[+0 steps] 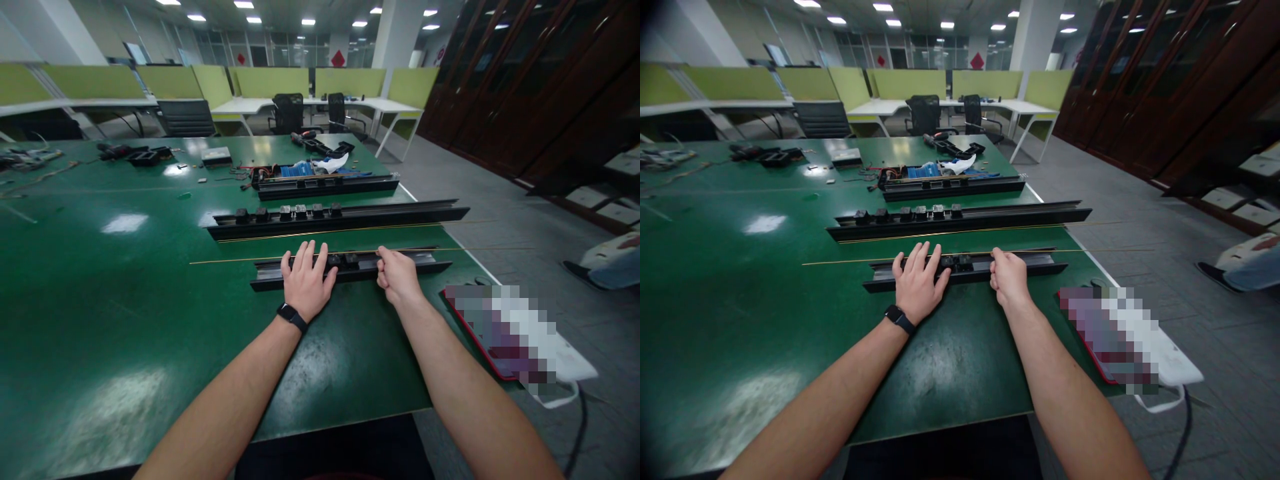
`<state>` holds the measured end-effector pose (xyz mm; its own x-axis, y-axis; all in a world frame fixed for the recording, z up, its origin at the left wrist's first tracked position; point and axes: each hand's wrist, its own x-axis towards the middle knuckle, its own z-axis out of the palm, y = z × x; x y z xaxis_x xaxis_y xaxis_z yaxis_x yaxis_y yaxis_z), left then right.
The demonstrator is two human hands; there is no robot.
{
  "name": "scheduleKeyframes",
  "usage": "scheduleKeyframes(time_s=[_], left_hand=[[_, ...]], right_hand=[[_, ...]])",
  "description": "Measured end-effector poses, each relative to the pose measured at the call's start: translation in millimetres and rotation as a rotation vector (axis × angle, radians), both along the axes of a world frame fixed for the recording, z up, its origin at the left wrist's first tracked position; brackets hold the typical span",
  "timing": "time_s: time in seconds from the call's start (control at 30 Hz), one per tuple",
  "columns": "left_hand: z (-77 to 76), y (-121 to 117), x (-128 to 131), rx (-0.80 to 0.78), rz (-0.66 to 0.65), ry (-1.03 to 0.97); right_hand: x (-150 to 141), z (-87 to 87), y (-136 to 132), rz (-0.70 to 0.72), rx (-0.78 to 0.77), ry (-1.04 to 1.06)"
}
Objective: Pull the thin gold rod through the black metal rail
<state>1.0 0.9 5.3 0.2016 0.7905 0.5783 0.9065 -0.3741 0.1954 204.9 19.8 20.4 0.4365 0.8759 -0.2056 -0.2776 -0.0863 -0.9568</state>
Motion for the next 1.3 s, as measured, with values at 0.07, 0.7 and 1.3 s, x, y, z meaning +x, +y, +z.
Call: scheduleKeyframes(time_s=[0.07, 0.7, 1.3], left_hand=[[-0.5, 0.2, 0.0, 0.0, 0.001, 0.001], [-1.4, 0.4, 0.5, 0.009, 0.008, -0.009], [-1.7, 0.7, 0.3, 0.01, 0.015, 0.014]], right_hand=[[-0.1, 0.2, -0.2, -0.004, 0.003, 0.0], [2.5, 0.5, 0.0, 0.099, -0.001, -0.029], [1.9, 1.2, -0.5, 0.099, -0.001, -0.034]])
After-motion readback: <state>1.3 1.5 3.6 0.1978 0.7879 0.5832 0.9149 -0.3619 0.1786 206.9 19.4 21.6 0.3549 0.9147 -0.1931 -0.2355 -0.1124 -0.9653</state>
